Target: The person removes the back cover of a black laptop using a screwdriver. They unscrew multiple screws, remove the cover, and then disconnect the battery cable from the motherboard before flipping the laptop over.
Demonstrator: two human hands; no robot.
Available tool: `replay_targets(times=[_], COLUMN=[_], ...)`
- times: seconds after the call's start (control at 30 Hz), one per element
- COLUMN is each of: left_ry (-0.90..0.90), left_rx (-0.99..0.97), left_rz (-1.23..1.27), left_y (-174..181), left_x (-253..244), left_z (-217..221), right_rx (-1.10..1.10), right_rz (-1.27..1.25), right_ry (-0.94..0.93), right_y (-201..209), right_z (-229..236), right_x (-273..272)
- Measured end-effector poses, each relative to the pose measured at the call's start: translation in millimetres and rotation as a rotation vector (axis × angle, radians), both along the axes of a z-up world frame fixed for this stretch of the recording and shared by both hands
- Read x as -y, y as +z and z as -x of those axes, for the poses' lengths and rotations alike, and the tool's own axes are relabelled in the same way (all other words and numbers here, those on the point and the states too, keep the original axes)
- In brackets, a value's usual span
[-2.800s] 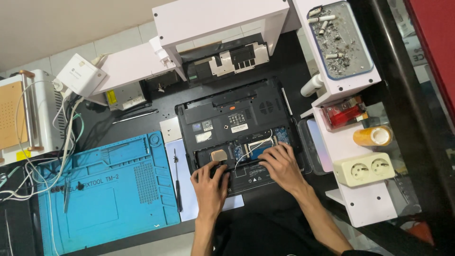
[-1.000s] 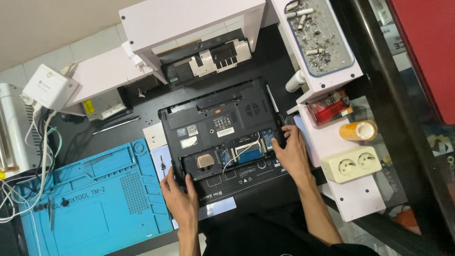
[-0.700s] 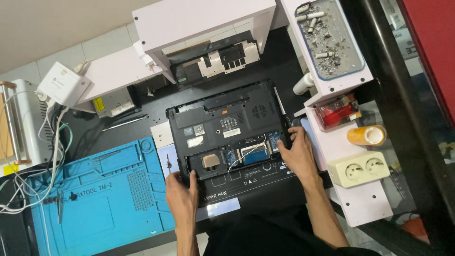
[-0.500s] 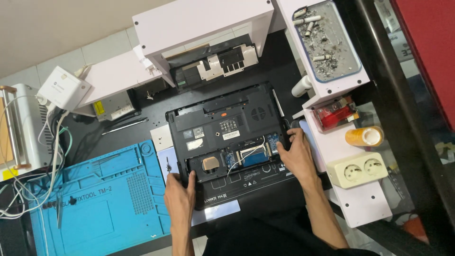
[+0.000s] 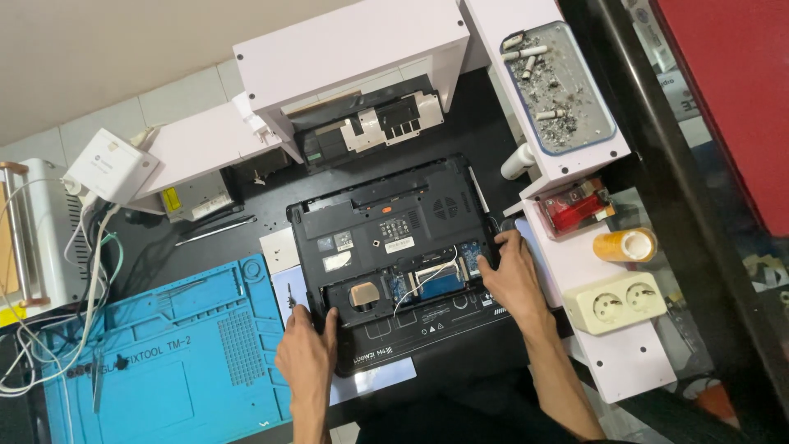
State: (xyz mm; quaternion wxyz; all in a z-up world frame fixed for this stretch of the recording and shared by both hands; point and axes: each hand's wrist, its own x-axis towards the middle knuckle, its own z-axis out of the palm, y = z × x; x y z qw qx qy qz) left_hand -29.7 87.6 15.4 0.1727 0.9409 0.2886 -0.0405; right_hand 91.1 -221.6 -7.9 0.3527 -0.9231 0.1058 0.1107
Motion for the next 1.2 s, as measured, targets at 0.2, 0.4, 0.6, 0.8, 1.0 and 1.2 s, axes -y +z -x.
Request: replay_targets(times=[0.2,0.4,0.6,0.8,1.0,1.2], left_ry=[0.006,0.079,0.080,-0.205,-0.477,-0.576], left_rx=[-0.003,-0.066,-0.147,0.041,0.203,0.080], left_rz=[-0.004,0.013,-0.040,0.049,0.050,0.096], left_y=[0,3,12,23,-3,6], left_x=[2,7,11,30,23,-3], left_z=[3,3,4,-30,-67,-97], right_rx=[-0.045,-0.003,-0.051,0.271,0.370,0.275], right_rz=[-0.025,-0.035,-0.045,0.148,0.006,0.139], right_ry=[-0.011,-0.003,-0.021,0.236,0.744,0.943], right_y=[0,-4,4,12,36,15], right_z=[-3,1,4,17,-12,-54], right_x=[2,5,1,-29,-79,-103])
